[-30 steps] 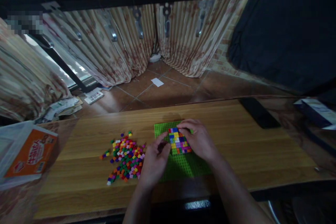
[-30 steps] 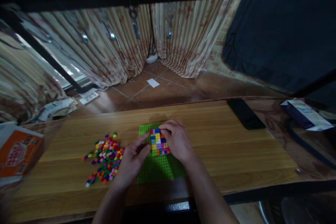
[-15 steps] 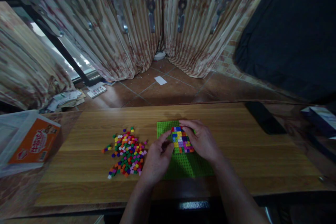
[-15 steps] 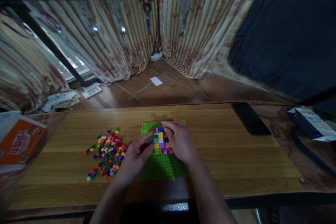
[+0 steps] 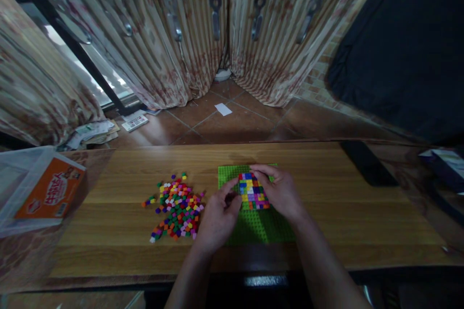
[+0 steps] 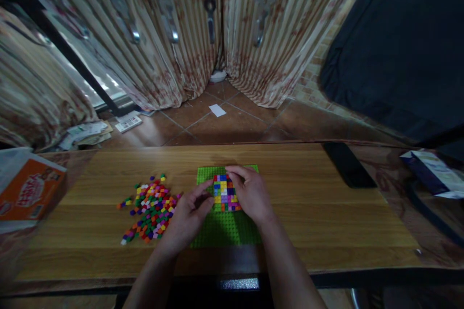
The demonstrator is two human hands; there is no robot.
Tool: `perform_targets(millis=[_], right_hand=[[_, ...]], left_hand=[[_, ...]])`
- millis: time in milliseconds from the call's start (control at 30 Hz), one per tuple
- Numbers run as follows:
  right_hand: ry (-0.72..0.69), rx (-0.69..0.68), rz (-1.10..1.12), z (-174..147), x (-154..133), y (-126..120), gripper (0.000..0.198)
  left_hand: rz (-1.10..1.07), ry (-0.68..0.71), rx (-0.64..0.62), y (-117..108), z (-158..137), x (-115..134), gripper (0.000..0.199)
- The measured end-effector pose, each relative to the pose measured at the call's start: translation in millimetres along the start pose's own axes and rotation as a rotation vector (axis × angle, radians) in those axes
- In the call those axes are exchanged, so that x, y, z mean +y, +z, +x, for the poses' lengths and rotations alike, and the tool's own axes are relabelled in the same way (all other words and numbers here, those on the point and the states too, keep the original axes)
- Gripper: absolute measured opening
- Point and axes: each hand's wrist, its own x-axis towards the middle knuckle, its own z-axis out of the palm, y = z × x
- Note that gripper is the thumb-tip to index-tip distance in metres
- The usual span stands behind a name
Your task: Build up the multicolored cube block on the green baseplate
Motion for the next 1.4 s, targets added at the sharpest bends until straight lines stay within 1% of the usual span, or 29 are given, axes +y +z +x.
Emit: perform_targets(millis=[233, 533, 700, 833, 967, 1133, 1200, 1267, 1333, 1400], right_hand=[[0.058, 0.007, 0.034, 1.1, 0.7, 3.3, 0.022], [0.088, 0.030, 0.028, 2.8, -2.6, 5.0, 0.023], [0.126, 0.037, 0.069, 3.9, 0.1, 6.2, 0.022], [0.129, 0.039, 0.097, 3.7, 2.7, 7.3, 0.021], [0.138, 0.048, 0.112, 3.7, 5.4, 8.8, 0.021], [0.132, 0.041, 0.164, 3.6, 9.5, 11.1, 0.020], [0.121, 0.044, 0.201, 3.0, 8.5, 9.8, 0.020], [0.103, 0.087, 0.215, 1.4, 4.0, 5.9, 0.022], [0.069, 0.162, 0.204, -1.8, -4.0, 0.2, 0.021], [0.014, 0.185, 0.189, -6.7, -14.1, -4.9, 0.020]], left_hand=[[0.002, -0.004, 0.013, 0.1, 1.6, 0.3, 0.045], [0.022, 0.004, 0.029, 0.0, 0.7, -4.4, 0.046], [0.015, 0.005, 0.016, 0.5, 0.8, -4.2, 0.046], [0.039, 0.019, 0.029, 0.5, 0.4, -3.7, 0.044], [0.019, 0.015, 0.030, 1.2, 0.1, -4.0, 0.043], [-0.025, 0.028, -0.002, 0.3, 1.6, -0.9, 0.041], [-0.033, 0.034, 0.029, -2.3, 3.3, 1.7, 0.038], [-0.059, 0.033, 0.116, -5.6, 5.0, 4.9, 0.035], [-0.131, 0.023, 0.193, -8.4, 5.6, 8.9, 0.035], [-0.243, 0.008, 0.213, -9.8, 4.7, 13.9, 0.036]])
